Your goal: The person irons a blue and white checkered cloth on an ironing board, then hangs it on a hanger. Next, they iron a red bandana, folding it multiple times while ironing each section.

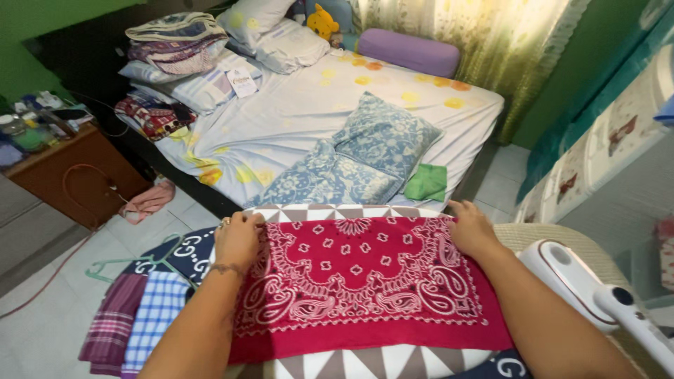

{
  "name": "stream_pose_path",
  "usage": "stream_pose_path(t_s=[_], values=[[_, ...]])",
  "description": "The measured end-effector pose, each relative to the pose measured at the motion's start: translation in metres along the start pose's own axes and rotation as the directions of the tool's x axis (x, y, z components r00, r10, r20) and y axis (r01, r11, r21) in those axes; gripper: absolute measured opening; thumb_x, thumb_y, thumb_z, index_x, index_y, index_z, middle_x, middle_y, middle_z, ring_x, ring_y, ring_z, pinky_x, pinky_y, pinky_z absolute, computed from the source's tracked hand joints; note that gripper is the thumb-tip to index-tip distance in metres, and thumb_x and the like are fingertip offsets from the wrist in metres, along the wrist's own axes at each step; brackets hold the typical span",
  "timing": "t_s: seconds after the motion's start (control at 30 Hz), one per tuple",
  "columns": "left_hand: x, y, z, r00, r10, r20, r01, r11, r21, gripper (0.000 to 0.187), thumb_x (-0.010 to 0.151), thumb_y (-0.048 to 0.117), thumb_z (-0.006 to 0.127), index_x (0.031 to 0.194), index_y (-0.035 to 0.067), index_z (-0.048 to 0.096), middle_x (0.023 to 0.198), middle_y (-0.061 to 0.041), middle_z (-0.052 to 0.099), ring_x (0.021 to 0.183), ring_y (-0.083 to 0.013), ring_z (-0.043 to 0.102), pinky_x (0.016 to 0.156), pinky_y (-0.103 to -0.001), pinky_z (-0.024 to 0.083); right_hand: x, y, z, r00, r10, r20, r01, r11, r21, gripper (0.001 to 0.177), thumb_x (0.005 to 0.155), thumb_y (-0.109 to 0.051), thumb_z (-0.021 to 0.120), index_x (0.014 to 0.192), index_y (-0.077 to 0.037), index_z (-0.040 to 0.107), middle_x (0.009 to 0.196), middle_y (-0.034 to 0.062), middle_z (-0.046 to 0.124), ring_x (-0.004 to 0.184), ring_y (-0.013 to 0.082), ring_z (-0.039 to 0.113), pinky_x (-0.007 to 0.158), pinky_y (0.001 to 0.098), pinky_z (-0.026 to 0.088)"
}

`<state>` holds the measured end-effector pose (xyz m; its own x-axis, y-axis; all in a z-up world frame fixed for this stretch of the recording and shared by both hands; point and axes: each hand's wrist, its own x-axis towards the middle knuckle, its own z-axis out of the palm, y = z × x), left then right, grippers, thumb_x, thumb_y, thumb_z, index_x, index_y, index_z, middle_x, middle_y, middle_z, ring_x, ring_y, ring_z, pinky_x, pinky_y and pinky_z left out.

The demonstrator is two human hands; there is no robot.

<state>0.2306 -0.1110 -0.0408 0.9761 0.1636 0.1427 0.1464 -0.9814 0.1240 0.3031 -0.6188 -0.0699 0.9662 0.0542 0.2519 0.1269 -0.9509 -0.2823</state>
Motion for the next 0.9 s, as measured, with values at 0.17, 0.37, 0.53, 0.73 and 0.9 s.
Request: stream_pose_path(t_s=[0.17, 0.37, 0.53, 0.73, 0.9], values=[[0.018, -0.006, -0.021, 0.978, -0.120, 0.172, 0.133, 0.989, -0.062, 0.035, 0.085, 0.043, 0.078, 0.113, 0.024, 0.073, 0.110, -0.010, 0.077, 0.109, -0.0336, 0.069, 0.094, -0.047, 0.052, 0.014, 0.030, -0.001, 0.953, 0.247, 0.178, -0.252, 0.968, 0.004, 0.054, 0.076, -0.034, 0.089, 0.124, -0.013, 0.074, 0.119, 0.0197, 0.073, 0.110, 0.0333, 0.070, 0.097, 0.0398, 0.053], [0.024, -0.023, -0.053, 0.983, -0.183, -0.001, 0.167, 0.898, -0.408, 0.036, 0.081, 0.040, 0.085, 0.101, 0.011, 0.082, 0.090, -0.016, 0.078, 0.085, -0.0306, 0.074, 0.080, -0.041, 0.055, 0.017, 0.032, -0.069, 0.952, 0.291, 0.098, -0.307, 0.892, 0.332, 0.034, 0.084, -0.030, 0.085, 0.113, -0.014, 0.082, 0.099, 0.0108, 0.080, 0.082, 0.0207, 0.073, 0.078, 0.0347, 0.058], [0.031, -0.031, -0.115, 0.976, -0.114, -0.186, -0.120, 0.434, -0.893, 0.022, 0.087, 0.012, 0.081, 0.105, 0.000, 0.078, 0.096, -0.011, 0.078, 0.081, -0.0125, 0.067, 0.073, -0.026, 0.053, -0.005, 0.031, -0.173, 0.936, 0.340, -0.089, -0.238, 0.800, 0.551, 0.024, 0.100, -0.029, 0.074, 0.121, -0.018, 0.079, 0.101, -0.0004, 0.075, 0.084, 0.0140, 0.060, 0.073, 0.0319, 0.046], [-0.045, -0.069, -0.161, 0.990, 0.119, -0.072, -0.112, 0.367, -0.923, 0.027, 0.084, 0.000, 0.071, 0.110, -0.001, 0.078, 0.116, -0.014, 0.078, 0.104, -0.0174, 0.073, 0.096, -0.029, 0.056, -0.092, 0.070, -0.214, 0.923, 0.385, -0.030, -0.333, 0.833, 0.442, 0.027, 0.111, -0.022, 0.066, 0.134, -0.017, 0.079, 0.081, 0.0237, 0.065, 0.064, 0.0227, 0.053, 0.055, 0.0417, 0.045], [-0.116, -0.081, -0.136, 0.948, 0.209, 0.242, 0.078, 0.583, -0.808, 0.026, 0.077, 0.001, 0.078, 0.103, 0.004, 0.084, 0.115, -0.009, 0.083, 0.107, -0.0179, 0.076, 0.096, -0.033, 0.057, -0.171, 0.093, -0.172, 0.833, 0.403, 0.380, -0.549, 0.689, 0.472, 0.031, 0.098, -0.012, 0.072, 0.126, -0.008, 0.084, 0.085, 0.0225, 0.075, 0.072, 0.0251, 0.062, 0.068, 0.0388, 0.049]])
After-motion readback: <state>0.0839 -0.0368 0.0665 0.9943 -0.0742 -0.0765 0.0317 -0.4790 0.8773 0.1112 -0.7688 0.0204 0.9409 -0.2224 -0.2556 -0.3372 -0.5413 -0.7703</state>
